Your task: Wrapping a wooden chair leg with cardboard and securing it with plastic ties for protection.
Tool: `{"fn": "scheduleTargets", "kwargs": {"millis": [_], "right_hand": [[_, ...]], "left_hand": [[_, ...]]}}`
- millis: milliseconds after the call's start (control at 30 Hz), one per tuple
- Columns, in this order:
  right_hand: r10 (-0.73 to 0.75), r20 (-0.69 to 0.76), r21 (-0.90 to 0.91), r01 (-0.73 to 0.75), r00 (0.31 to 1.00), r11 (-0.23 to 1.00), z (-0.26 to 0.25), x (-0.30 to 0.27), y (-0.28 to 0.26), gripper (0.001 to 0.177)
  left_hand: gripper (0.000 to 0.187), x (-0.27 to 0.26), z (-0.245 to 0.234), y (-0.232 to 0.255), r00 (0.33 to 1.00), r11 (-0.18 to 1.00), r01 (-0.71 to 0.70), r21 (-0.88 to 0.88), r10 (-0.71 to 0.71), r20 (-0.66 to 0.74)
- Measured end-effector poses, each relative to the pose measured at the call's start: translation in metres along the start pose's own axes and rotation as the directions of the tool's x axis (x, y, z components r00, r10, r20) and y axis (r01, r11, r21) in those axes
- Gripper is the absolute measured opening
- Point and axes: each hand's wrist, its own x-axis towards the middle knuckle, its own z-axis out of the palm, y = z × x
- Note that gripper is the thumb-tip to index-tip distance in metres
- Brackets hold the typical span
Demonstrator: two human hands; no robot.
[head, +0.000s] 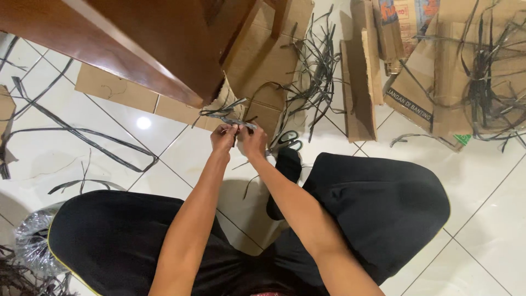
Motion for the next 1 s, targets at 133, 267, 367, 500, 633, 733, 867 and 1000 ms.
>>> {"fn": "scheduleTargets", "kwargs": {"millis": [133, 267, 367, 500, 633, 733, 867, 1000], "right_hand": [[-0.058, 0.005, -0.043, 0.058, 0.998, 0.997, -0.003, -0.004, -0.015, 0.03], [-0.113, 0.047, -0.125, 0.118, 0.992, 0.985, 0.009, 0.01, -0.002, 0.021], [-0.21, 0.019, -0.082, 0.211, 0.978, 0.974, 0.002, -0.001, -0.018, 0.02], [-0.247, 0.043, -0.092, 0.25, 0.968, 0.964, 0.007, 0.003, -0.007, 0.018], [-0.275, 0.094, -0.171, 0.288, 0.957, 0.942, 0.002, 0.006, 0.006, 0.018], [-0.396, 0.148, -0.217, 0.42, 0.906, 0.881, -0.007, 0.007, 0.008, 0.015], [-0.541, 0.243, -0.254, 0.591, 0.805, 0.766, -0.015, 0.008, 0.015, 0.022], [-0.482, 0.312, -0.31, 0.567, 0.819, 0.763, -0.02, 0.006, 0.002, 0.026]], "left_hand": [[0.013, -0.017, 0.0, 0.019, 1.0, 0.996, 0.013, 0.088, -0.013, 0.003], [0.01, -0.009, 0.004, 0.013, 1.0, 0.994, 0.006, 0.111, -0.003, -0.027], [0.016, -0.012, 0.003, 0.011, 0.999, 0.983, 0.04, 0.177, -0.035, -0.027], [0.016, 0.001, -0.002, -0.01, 0.997, 0.969, 0.073, 0.237, -0.064, -0.048], [0.02, 0.004, 0.0, -0.015, 0.996, 0.973, 0.077, 0.217, -0.065, -0.061], [0.019, -0.006, 0.004, -0.005, 0.994, 0.975, 0.089, 0.206, -0.074, -0.078], [0.019, -0.023, 0.007, 0.015, 0.994, 0.979, 0.066, 0.191, -0.048, -0.099], [0.013, -0.04, 0.007, 0.03, 0.995, 0.985, 0.016, 0.171, 0.0, -0.095]]}}
